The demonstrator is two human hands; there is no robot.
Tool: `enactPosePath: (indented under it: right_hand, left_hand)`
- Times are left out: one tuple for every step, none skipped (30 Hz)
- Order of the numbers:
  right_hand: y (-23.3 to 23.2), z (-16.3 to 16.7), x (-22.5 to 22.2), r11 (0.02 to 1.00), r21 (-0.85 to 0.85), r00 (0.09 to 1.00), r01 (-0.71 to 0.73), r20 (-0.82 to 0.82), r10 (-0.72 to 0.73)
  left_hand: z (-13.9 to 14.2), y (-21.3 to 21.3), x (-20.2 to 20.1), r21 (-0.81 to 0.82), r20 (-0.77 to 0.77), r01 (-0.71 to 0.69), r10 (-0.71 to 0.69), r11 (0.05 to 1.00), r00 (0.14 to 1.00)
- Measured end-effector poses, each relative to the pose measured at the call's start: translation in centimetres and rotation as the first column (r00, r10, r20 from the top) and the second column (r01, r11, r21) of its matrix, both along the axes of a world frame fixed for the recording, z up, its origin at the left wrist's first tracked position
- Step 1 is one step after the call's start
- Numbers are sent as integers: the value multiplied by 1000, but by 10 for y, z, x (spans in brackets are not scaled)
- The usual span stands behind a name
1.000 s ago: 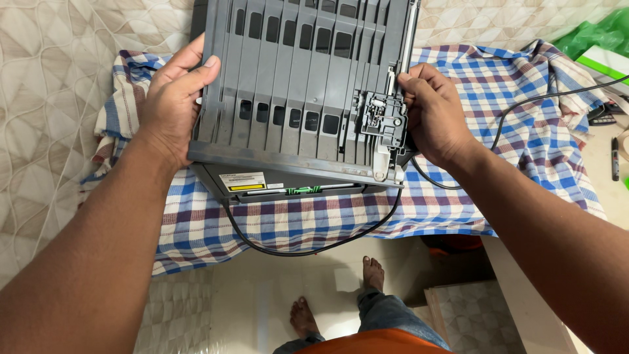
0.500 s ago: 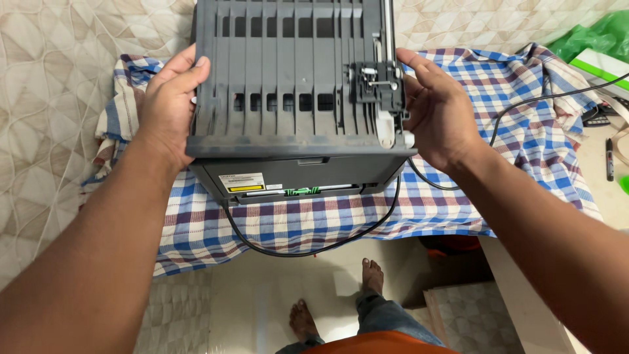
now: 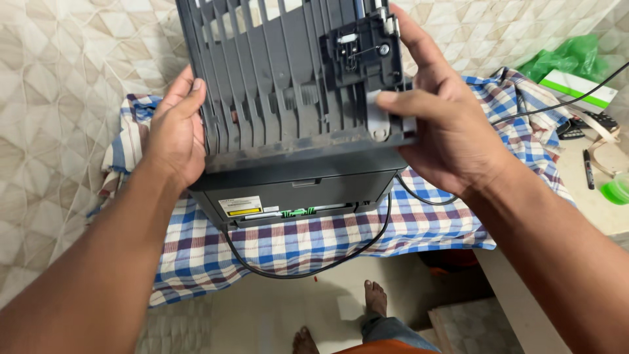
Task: The person opens the front of a laser printer, lifts out the toner cartridge and drum assembly, reseats it, and closes the front cover. They then turn the printer around, open the rear door, detach the gray rear cover panel, and hold and turn the panel in their hands.
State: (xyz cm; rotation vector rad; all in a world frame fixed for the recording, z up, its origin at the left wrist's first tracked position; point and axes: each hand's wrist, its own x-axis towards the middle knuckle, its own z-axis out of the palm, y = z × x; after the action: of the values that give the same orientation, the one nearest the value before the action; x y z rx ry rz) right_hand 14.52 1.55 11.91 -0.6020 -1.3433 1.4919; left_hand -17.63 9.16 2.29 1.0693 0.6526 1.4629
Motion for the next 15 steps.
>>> enactPosePath:
  right_hand:
    - [-1, 4, -4, 999, 35, 1000, 8, -8, -8]
    - [-2, 7, -7, 997, 70, 1000, 17, -17, -15]
    - [-2, 11, -10, 994, 106, 999, 24, -26, -21]
    - [-3, 14, -12, 996, 64, 997, 56, -59, -53]
    - [-3, 16, -14, 996, 21, 992, 88, -91, -86]
    - [-2, 18, -16, 993, -22, 985, 118, -125, -120]
    - [-2, 20, -16, 994, 30, 989, 102, -108, -98]
    - [-1, 22, -16, 993, 81, 993, 83, -88, -76]
    - [0, 22, -15, 989, 131, 996, 62, -67, -54]
    - [2, 22, -15, 991, 113, 995, 67, -85, -57]
    - [5, 22, -14, 993, 96, 993, 72, -103, -62]
    - [7, 21, -12, 994, 77, 990, 77, -122, -68]
    - [10, 19, -9, 994, 68, 988, 90, -131, -80]
    - [13, 17, -7, 993, 58, 986, 101, -140, -92]
    - [16, 14, -5, 993, 47, 984, 111, -148, -103]
  left_hand:
    - [2, 3, -1, 21, 17, 19, -19, 1000, 1000]
    - [5, 6, -2, 49, 14, 27, -28, 998, 1000]
    - [8, 10, -2, 77, 12, 34, -35, 996, 999]
    - [12, 13, -3, 103, 10, 39, -40, 994, 999]
    - [16, 15, -3, 93, -2, 43, -43, 995, 999]
    - [21, 17, -4, 83, -17, 48, -47, 995, 999]
    - [26, 17, -5, 73, -32, 54, -52, 996, 998]
    - [30, 17, -7, 8, -71, 61, -60, 998, 996]
    - [34, 16, -9, -58, -109, 66, -72, 996, 991]
    - [38, 15, -10, -124, -147, 68, -86, 990, 985]
    - [40, 13, -11, -91, -132, 70, -82, 993, 988]
    - [41, 11, -13, -58, -118, 73, -79, 996, 990]
    - [42, 7, -14, -25, -104, 76, -78, 997, 992]
    - [41, 1, -13, -23, -27, 73, -74, 997, 997]
    - [38, -6, -12, -21, 52, 69, -68, 997, 996]
